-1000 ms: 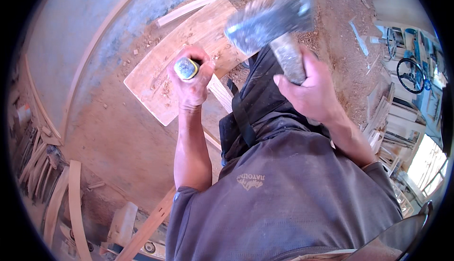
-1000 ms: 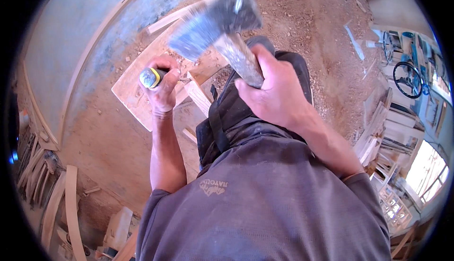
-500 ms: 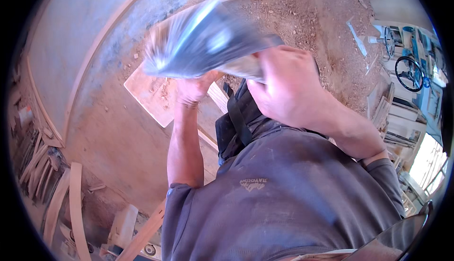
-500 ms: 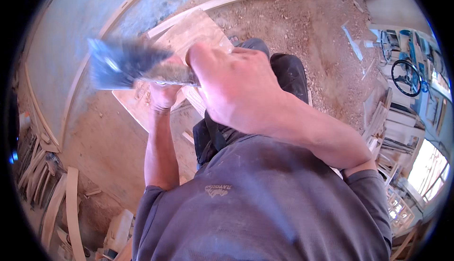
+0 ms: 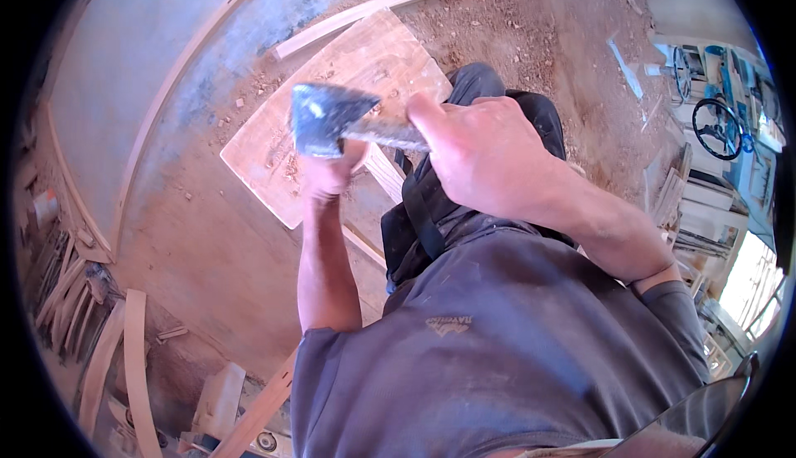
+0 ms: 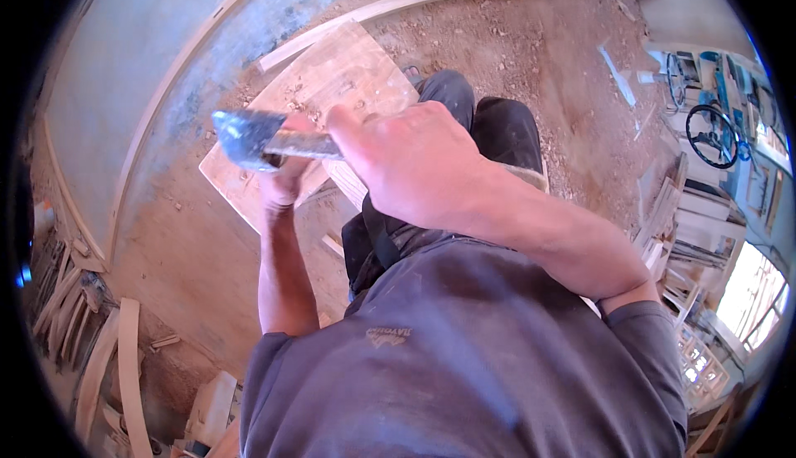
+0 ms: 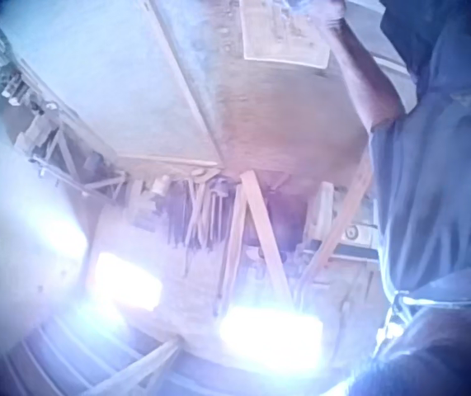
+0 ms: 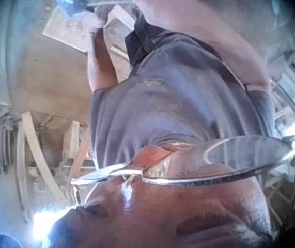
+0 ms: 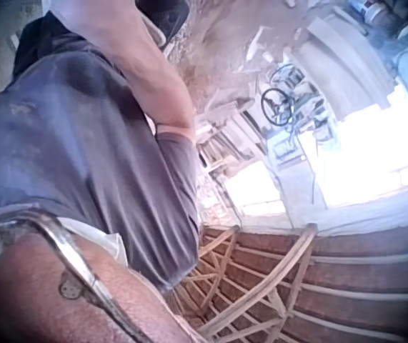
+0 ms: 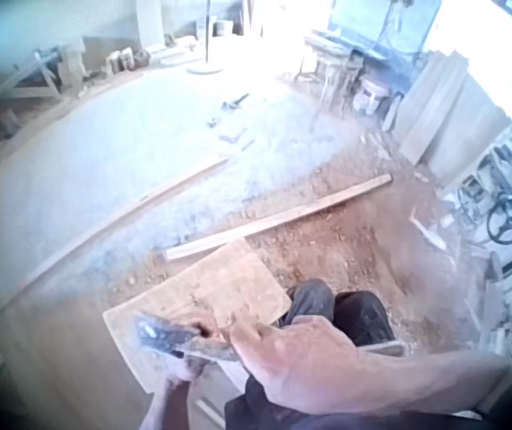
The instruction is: The person uses a hammer and a chisel to carve a recess in a piece of wood. They hold the chisel handle with one hand and strike it repeatedly with a hammer to remove small chunks and shavings, moving the tool across the wood surface to shape it.
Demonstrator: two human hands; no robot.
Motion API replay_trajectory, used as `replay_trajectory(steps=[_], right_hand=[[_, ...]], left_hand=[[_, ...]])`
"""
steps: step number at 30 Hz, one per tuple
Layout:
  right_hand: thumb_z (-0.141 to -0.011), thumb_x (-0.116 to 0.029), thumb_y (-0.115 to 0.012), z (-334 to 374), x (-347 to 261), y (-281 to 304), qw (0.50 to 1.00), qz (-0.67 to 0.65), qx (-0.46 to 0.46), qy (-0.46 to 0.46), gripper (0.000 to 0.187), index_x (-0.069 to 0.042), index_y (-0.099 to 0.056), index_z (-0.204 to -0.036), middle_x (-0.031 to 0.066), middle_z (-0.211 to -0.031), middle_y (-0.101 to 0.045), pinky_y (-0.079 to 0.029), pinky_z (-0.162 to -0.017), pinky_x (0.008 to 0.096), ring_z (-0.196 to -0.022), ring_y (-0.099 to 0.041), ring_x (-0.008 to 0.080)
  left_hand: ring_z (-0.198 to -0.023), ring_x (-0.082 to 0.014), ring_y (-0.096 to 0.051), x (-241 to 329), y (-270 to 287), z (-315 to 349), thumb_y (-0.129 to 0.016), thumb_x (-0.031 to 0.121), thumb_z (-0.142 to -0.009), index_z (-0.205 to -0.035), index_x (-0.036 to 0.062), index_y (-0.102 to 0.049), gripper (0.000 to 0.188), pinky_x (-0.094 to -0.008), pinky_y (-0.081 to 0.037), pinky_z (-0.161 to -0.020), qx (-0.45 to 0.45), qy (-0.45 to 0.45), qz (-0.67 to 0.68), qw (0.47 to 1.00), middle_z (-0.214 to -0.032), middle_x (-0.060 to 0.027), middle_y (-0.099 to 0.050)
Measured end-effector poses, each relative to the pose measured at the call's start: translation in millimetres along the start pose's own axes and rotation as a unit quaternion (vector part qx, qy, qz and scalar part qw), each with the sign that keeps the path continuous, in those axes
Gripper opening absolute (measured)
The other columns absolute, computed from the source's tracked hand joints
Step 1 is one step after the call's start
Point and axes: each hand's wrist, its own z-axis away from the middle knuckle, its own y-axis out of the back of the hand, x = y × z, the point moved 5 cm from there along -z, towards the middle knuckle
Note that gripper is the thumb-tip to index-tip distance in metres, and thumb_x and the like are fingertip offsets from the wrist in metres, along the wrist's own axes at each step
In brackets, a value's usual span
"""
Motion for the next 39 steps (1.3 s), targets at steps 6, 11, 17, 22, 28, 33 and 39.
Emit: replay_trajectory(steps=[6,11,17,22,28,33,39], right_hand=[[-0.086,-0.011,-0.064,41.3,46.7,-37.0,0.983,-0.089,-0.017,-0.158,0.031,0.000,-0.050,-0.111,0.0230,-0.078,-0.067,-0.051,-0.070,0.0538,-0.077,-0.067,0.0459],[-0.086,-0.015,-0.068,64.9,55.3,-57.0,0.959,-0.117,-0.061,-0.249,0.039,0.000,-0.050,-0.116,0.0277,-0.084,-0.067,-0.051,-0.075,0.0546,-0.085,-0.066,0.0479],[-0.086,-0.016,-0.071,78.9,66.0,-45.6,0.930,-0.154,0.020,-0.334,0.042,-0.002,-0.052,-0.121,0.0298,-0.091,-0.068,-0.051,-0.080,0.0535,-0.093,-0.066,0.0497],[-0.084,-0.014,-0.073,105.1,92.5,-43.3,0.906,-0.174,0.116,-0.367,0.038,0.000,-0.057,-0.115,0.0272,-0.092,-0.068,-0.052,-0.081,0.0463,-0.092,-0.068,0.0470],[-0.083,-0.012,-0.072,120.5,105.7,-41.5,0.863,-0.245,0.117,-0.427,0.039,0.002,-0.057,-0.116,0.0164,-0.092,-0.068,-0.054,-0.069,0.0389,-0.074,-0.068,0.0248],[-0.083,-0.011,-0.071,131.0,113.2,-51.9,0.835,-0.282,0.127,-0.455,0.039,0.004,-0.056,-0.116,0.0100,-0.085,-0.064,-0.051,-0.055,0.0324,-0.061,-0.062,0.0140],[-0.083,-0.012,-0.072,122.1,122.8,-55.0,0.837,-0.297,0.105,-0.448,0.041,0.003,-0.057,-0.118,0.0090,-0.082,-0.064,-0.050,-0.054,0.0322,-0.060,-0.061,0.0136]], left_hand=[[-0.070,-0.0215,-0.056,-1.5,72.6,11.4,-0.057,0.006,-0.076,-0.086,0.0022,-0.061,0.012,-0.0390,-0.050,-0.067,0.030,-0.008,0.302,0.953,-0.073,-0.0099,-0.058],[-0.065,-0.0102,-0.052,27.1,-3.1,-23.2,-0.064,0.003,-0.076,-0.078,0.0046,-0.062,0.003,-0.0263,-0.042,-0.059,-0.055,0.039,0.022,0.997,-0.073,-0.0007,-0.059],[-0.060,-0.0188,-0.058,37.0,-82.2,-22.3,-0.069,0.007,-0.070,-0.076,0.0039,-0.058,0.013,-0.0346,-0.047,-0.059,-0.220,0.032,-0.130,0.966,-0.064,-0.0085,-0.059],[-0.069,-0.0362,-0.066,38.2,-84.8,-11.8,-0.072,0.009,-0.067,-0.075,0.0046,-0.059,0.015,-0.0415,-0.052,-0.064,-0.207,0.013,-0.181,0.961,-0.072,-0.0182,-0.064],[-0.082,-0.0415,-0.071,15.0,-159.6,-17.4,-0.068,0.021,-0.074,-0.087,0.0068,-0.071,0.019,-0.0490,-0.057,-0.078,-0.317,0.042,-0.417,0.851,-0.082,-0.0196,-0.072],[-0.088,-0.0403,-0.073,22.1,-142.7,-25.2,-0.067,0.024,-0.077,-0.095,0.0065,-0.076,0.027,-0.0473,-0.058,-0.083,-0.179,0.132,-0.462,0.859,-0.088,-0.0214,-0.075],[-0.058,-0.0157,-0.056,24.7,50.9,-10.7,-0.059,0.001,-0.084,-0.087,0.0051,-0.064,0.007,-0.0298,-0.045,-0.053,0.312,0.043,-0.007,0.949,-0.069,-0.0051,-0.060]])
